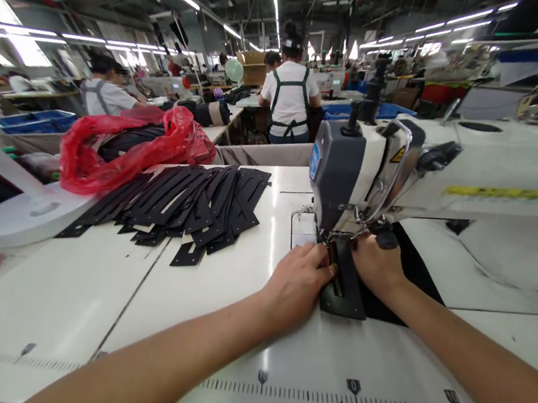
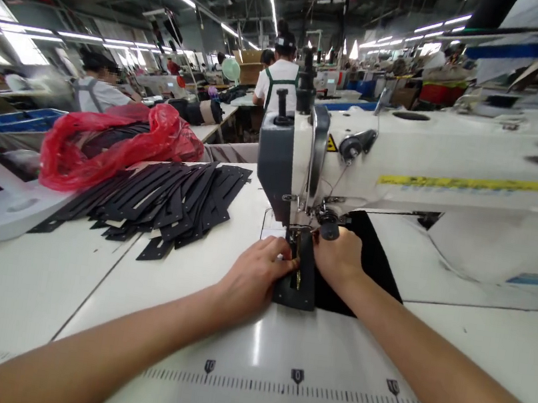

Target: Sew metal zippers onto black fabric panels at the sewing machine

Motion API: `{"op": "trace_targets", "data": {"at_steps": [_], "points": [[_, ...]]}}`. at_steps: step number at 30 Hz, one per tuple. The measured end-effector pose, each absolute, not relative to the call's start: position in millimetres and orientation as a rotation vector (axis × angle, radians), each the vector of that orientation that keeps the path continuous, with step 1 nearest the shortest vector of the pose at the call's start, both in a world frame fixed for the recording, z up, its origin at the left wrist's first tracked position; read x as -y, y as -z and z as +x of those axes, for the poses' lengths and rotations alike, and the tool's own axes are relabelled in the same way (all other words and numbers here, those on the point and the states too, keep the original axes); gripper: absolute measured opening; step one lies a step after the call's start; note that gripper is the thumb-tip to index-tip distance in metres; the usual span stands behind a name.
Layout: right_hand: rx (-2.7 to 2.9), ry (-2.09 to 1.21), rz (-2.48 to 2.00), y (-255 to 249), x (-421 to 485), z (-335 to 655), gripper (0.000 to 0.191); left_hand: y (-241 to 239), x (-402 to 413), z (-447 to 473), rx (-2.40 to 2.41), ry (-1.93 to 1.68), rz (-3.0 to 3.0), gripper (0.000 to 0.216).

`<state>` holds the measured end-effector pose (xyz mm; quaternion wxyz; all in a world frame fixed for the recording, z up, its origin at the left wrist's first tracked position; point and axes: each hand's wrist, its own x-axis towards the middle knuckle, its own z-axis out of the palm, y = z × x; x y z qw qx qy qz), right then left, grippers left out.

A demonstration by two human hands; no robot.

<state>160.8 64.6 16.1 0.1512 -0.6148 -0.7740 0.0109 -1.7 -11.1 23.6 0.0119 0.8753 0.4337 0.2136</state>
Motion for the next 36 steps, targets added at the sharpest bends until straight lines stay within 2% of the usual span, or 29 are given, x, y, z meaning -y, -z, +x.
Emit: {"op": "trace_targets", "data": {"at_steps": [4,6,8,11,13,29,36], "points": [[2.224,-0.004,-1.695,-22.2,-55.0,164.6,0.031,-19.3,14.9,-5.1,-1.398,-0.742,2.674,0.029],[2.288,-0.031,-1.552,-26.7,-38.5,173.9,0.025,-17.6,19.1,-7.7,-1.405,-0.807,2.646,0.035],[2.400,-0.061,-1.307,-28.3,-17.7,186.0,0.022,-16.5,23.6,-9.5,-1.364,-0.852,2.668,0.033],[2.542,-0.071,-0.882,-24.3,8.1,201.4,0.032,-16.6,28.9,-8.8,-1.280,-0.859,2.790,0.026],[2.568,-0.053,-0.758,-20.0,15.9,206.2,0.038,-17.7,30.7,-6.8,-1.256,-0.832,2.883,0.024],[2.580,0.037,-0.690,-15.2,7.6,207.5,0.043,-19.2,27.5,3.8,-1.290,-0.828,3.010,0.021],[2.582,-0.022,-0.732,-9.8,-5.5,209.1,0.049,-17.0,13.3,3.6,-1.272,-0.856,3.005,0.018]]}}
